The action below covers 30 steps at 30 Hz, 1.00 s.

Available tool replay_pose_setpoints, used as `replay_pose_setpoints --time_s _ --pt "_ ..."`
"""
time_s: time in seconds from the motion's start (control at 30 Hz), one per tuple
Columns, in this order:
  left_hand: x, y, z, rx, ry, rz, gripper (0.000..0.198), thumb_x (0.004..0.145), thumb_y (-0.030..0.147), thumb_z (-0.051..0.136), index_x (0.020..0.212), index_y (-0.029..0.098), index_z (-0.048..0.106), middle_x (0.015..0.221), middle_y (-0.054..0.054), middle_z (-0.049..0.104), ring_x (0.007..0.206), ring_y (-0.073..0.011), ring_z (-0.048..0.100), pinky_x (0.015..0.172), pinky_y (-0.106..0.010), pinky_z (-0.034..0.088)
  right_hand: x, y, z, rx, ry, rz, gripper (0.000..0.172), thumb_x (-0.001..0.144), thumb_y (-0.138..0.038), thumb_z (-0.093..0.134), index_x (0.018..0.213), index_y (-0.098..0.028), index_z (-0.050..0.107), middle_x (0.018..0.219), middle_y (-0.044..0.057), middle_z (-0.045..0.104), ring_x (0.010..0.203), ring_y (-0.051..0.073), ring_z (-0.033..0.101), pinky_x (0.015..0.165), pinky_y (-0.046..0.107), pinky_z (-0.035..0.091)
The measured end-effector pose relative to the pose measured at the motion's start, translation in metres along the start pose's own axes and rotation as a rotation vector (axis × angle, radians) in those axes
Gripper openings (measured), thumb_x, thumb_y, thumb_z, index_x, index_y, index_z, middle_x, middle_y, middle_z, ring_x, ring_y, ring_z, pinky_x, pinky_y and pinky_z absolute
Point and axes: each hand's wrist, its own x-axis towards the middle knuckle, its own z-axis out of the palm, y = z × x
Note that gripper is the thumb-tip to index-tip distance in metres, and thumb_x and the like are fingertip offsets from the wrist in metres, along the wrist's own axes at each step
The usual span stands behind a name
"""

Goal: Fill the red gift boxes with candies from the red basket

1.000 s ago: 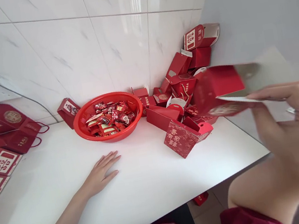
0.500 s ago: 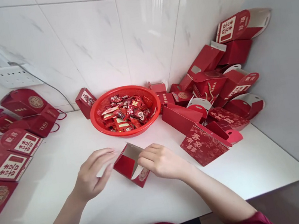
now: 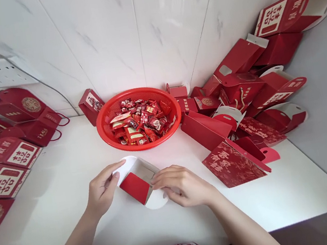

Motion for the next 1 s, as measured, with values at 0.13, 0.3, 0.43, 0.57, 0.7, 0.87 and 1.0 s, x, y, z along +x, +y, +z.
replay_pose_setpoints --time_s 0.13,0.3,0.43,0.57,0.7,0.87,1.0 --pt "0.002 -0.006 0.001 -0.067 -0.068 -0.224 0.036 0.100 0.033 0.046 0.129 0.023 0.066 0.131 -0.006 0.067 0.120 -0.0245 0.063 0.099 -0.037 0.055 -0.001 0.007 0.004 -0.011 0.016 -0.008 0.035 0.095 -0.007 0.048 0.124 -0.022 0.060 0.120 0.007 0.070 0.118 0.018 0.062 0.101 0.038 0.050" --pt "0.002 -0.006 0.008 -0.100 -0.223 -0.269 0.043 0.102 0.041 0.039 0.127 0.021 0.068 0.150 -0.006 0.050 0.138 -0.0274 0.047 0.117 -0.042 0.038 -0.002 0.015 0.018 -0.177 0.135 -0.010 0.030 0.096 -0.004 0.050 0.116 -0.023 0.062 0.105 0.004 0.073 0.100 0.015 0.067 0.101 0.039 0.047" --pt "-0.001 -0.005 0.016 -0.329 -0.308 -0.350 0.053 0.104 0.048 0.032 0.144 0.021 0.052 0.155 -0.006 0.044 0.144 -0.0282 0.040 0.122 -0.045 0.032 -0.003 0.017 0.025 -0.286 0.203 -0.046 0.031 0.094 -0.001 0.049 0.112 -0.023 0.062 0.093 0.001 0.075 0.089 0.013 0.069 0.107 0.041 0.042" --pt "-0.006 -0.010 0.028 -0.546 -0.375 -0.325 0.059 0.103 0.052 0.029 0.154 0.024 0.037 0.156 -0.004 0.043 0.148 -0.0301 0.034 0.123 -0.049 0.029 -0.002 0.015 0.025 -0.320 0.183 -0.039 0.035 0.091 0.001 0.048 0.115 -0.021 0.062 0.098 0.002 0.075 0.095 0.014 0.067 0.112 0.041 0.037" --pt "-0.011 -0.023 0.039 -0.631 -0.366 -0.351 0.061 0.103 0.053 0.029 0.157 0.027 0.026 0.160 -0.003 0.035 0.152 -0.0304 0.024 0.124 -0.051 0.025 -0.002 0.013 0.025 -0.207 0.048 -0.007 0.038 0.091 -0.009 0.050 0.125 -0.021 0.061 0.123 0.006 0.068 0.117 0.021 0.057 0.119 0.050 0.026" --pt "-0.016 -0.029 0.040 -0.521 -0.324 -0.317 0.060 0.104 0.048 0.030 0.159 0.034 0.011 0.167 0.006 0.004 0.155 -0.0281 0.006 0.127 -0.052 0.015 -0.002 0.014 0.030 0.053 -0.049 0.041 0.041 0.101 -0.047 0.041 0.134 -0.031 0.061 0.152 0.003 0.045 0.146 0.027 0.027 0.122 0.058 0.000" --pt "-0.013 -0.020 0.035 -0.428 -0.264 -0.207 0.063 0.104 0.040 0.034 0.158 0.039 0.002 0.167 0.009 -0.006 0.156 -0.0255 0.000 0.127 -0.052 0.010 -0.002 0.011 0.031 0.035 -0.168 0.024 0.040 0.094 -0.057 0.054 0.126 -0.038 0.068 0.162 -0.002 0.029 0.151 0.033 0.014 0.118 0.059 -0.014"
